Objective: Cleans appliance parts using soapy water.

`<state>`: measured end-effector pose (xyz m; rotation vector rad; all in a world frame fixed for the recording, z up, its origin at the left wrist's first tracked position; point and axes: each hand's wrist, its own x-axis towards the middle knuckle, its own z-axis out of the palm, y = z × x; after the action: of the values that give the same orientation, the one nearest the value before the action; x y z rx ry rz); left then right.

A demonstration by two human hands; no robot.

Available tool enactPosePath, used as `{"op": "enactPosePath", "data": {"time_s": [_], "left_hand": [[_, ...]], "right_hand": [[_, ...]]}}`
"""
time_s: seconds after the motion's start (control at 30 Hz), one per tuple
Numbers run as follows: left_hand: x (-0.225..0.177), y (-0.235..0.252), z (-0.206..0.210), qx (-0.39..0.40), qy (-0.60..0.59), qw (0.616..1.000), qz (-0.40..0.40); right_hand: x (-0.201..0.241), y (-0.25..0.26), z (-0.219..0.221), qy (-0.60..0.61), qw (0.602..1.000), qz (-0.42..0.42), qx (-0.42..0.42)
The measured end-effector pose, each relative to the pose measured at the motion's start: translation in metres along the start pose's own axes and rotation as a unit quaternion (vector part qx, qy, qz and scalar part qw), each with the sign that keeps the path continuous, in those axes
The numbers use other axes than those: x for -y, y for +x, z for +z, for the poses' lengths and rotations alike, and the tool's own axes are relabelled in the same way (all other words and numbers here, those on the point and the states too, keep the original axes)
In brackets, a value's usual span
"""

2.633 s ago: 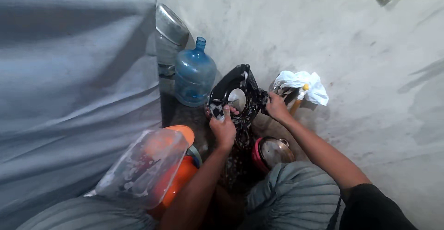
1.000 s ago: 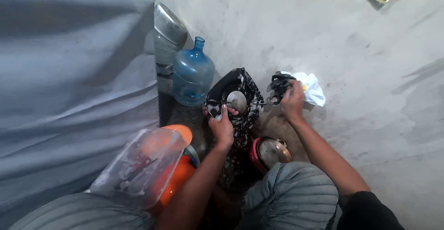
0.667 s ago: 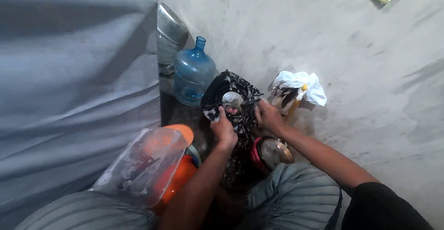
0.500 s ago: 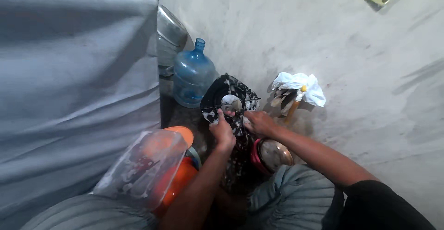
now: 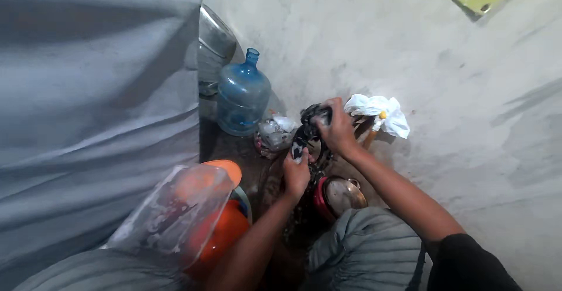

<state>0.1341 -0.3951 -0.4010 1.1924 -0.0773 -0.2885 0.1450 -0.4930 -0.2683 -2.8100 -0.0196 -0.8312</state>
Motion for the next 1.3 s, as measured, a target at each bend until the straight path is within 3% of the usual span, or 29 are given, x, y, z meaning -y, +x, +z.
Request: {"op": "enactPosePath", "data": {"time_s": [0.17, 0.27, 0.4, 0.57, 0.7, 0.83, 0.97, 1.13, 1.3], "left_hand": [[-0.002, -0.005, -0.003, 0.035, 0.088, 0.995, -0.022], [-0.007, -0.001, -0.011, 0.056, 0.115, 0.991, -0.040], [-0.018, 0.003, -0.014, 0.054, 0.127, 0.990, -0.029], [-0.027, 0.001, -0.013, 0.066, 0.138, 0.988, -0.028], [-0.028, -0.001, -0.011, 0.073, 0.162, 0.984, -0.022], [-0.017, -0.011, -0.003, 0.080, 0.173, 0.982, -0.003], [-0.011, -0.010, -0.002, 0.090, 0.194, 0.977, -0.005], [-0.005, -0.005, -0.004, 0.125, 0.232, 0.964, -0.039], [-0.002, -0.001, -0.006, 0.142, 0.266, 0.952, -0.055]], "right_hand": [[-0.003, -0.012, 0.012, 0.084, 0.976, -0.085, 0.181], [-0.024, -0.013, 0.008, 0.013, 0.979, -0.065, 0.192], [-0.040, -0.017, 0.005, -0.090, 0.982, 0.033, 0.165], [-0.013, -0.020, 0.001, 0.001, 0.983, -0.080, 0.167], [-0.011, -0.013, -0.007, -0.062, 0.992, 0.016, 0.112], [-0.035, 0.001, -0.020, -0.169, 0.974, 0.114, 0.097], [-0.030, -0.008, -0.017, -0.074, 0.975, 0.156, 0.144], [-0.003, -0.014, -0.006, 0.041, 0.980, -0.052, 0.187], [-0.009, -0.013, 0.005, 0.093, 0.978, -0.083, 0.167]]}}
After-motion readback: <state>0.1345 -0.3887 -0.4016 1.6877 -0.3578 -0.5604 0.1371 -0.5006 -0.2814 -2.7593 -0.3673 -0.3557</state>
